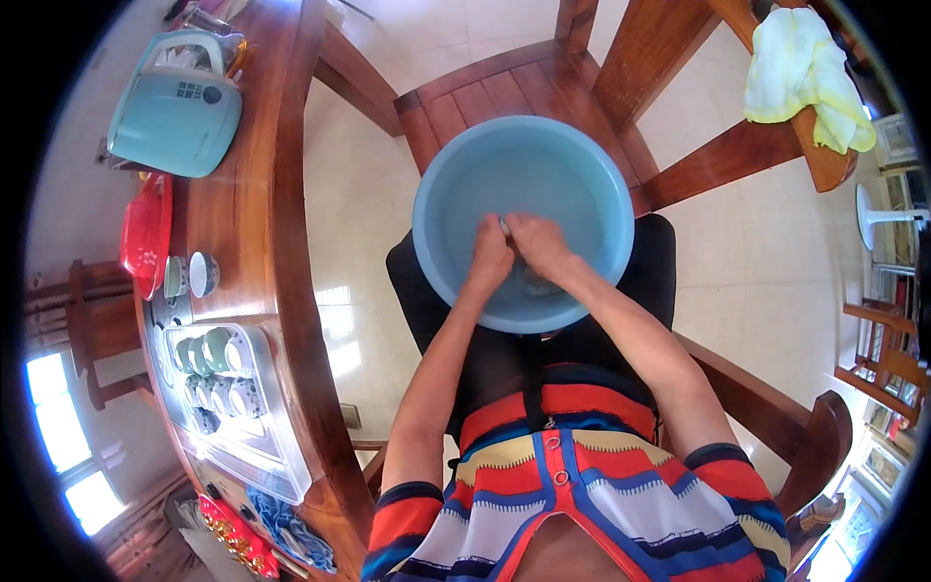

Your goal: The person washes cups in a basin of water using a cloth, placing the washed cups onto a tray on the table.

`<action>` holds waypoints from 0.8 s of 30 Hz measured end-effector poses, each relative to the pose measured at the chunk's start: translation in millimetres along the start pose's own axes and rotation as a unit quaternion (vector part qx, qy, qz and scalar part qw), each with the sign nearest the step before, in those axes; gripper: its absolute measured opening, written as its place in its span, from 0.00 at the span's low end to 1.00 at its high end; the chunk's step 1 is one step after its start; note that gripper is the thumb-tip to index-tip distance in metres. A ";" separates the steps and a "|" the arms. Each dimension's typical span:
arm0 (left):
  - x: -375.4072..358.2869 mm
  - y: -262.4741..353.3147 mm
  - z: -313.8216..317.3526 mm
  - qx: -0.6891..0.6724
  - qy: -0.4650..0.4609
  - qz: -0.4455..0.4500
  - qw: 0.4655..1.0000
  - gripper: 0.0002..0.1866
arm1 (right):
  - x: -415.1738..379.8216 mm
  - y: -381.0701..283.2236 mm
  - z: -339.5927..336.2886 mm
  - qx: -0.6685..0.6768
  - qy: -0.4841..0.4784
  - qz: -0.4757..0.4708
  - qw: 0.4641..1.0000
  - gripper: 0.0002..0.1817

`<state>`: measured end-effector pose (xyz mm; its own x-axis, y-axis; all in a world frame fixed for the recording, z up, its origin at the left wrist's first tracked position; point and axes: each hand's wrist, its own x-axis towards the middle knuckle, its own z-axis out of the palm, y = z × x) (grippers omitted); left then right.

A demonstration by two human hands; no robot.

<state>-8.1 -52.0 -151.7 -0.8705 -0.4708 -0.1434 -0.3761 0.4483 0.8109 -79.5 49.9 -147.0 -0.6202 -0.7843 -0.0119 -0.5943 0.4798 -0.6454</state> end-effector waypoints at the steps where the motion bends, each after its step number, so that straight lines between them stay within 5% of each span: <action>1: 0.0 -2.8 -0.7 0.035 -0.033 -0.005 0.999 0.14 | -3.1 -2.1 1.1 -0.027 0.026 -0.039 0.999 0.08; 3: -0.9 -3.1 -6.6 0.051 -0.044 -0.006 0.998 0.14 | -2.6 -3.7 2.7 -0.053 0.051 -0.079 0.994 0.08; 6: -4.7 7.3 -12.1 0.006 -0.021 -0.022 1.000 0.14 | 5.8 0.7 8.2 0.052 0.055 -0.007 0.997 0.08; 8: -9.1 18.4 -13.2 -0.057 0.012 -0.038 0.998 0.14 | 14.3 11.8 17.1 0.237 0.059 0.147 0.958 0.09; 11: -11.6 28.1 -14.8 -0.052 0.007 -0.068 0.996 0.16 | 14.2 14.1 15.1 0.233 0.027 0.169 0.957 0.10; 13: -6.3 14.7 -9.4 -0.184 -0.039 -0.189 0.964 0.16 | 7.8 -8.0 -10.9 0.208 -0.002 0.159 0.965 0.11; 15: -1.3 10.1 -18.6 -0.093 -0.075 -0.166 0.979 0.16 | 2.2 -12.7 -14.9 0.184 -0.029 0.152 0.971 0.11; 17: -2.1 9.4 -24.7 -0.001 -0.104 -0.145 0.984 0.16 | -0.9 -9.1 -0.9 -0.013 0.026 0.023 0.999 0.11; 19: -0.4 21.6 -35.1 0.170 -0.121 -0.107 0.972 0.16 | 0.0 -14.4 -4.1 0.007 0.033 0.020 0.999 0.10; 22: -1.9 12.2 -29.7 0.122 -0.039 -0.034 0.991 0.17 | 5.6 -13.7 -5.8 0.110 0.026 0.090 0.989 0.10; 24: -4.2 22.4 -25.0 0.033 -0.032 -0.084 0.995 0.16 | 11.3 -6.8 -2.8 0.193 0.011 0.154 0.969 0.10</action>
<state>-4.9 -59.0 -118.8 -0.8112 -0.4951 -0.3112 -0.5363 0.4174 0.7336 -83.9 38.9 -140.6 -0.7518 -0.6158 -0.2360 -0.1455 0.5039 -0.8514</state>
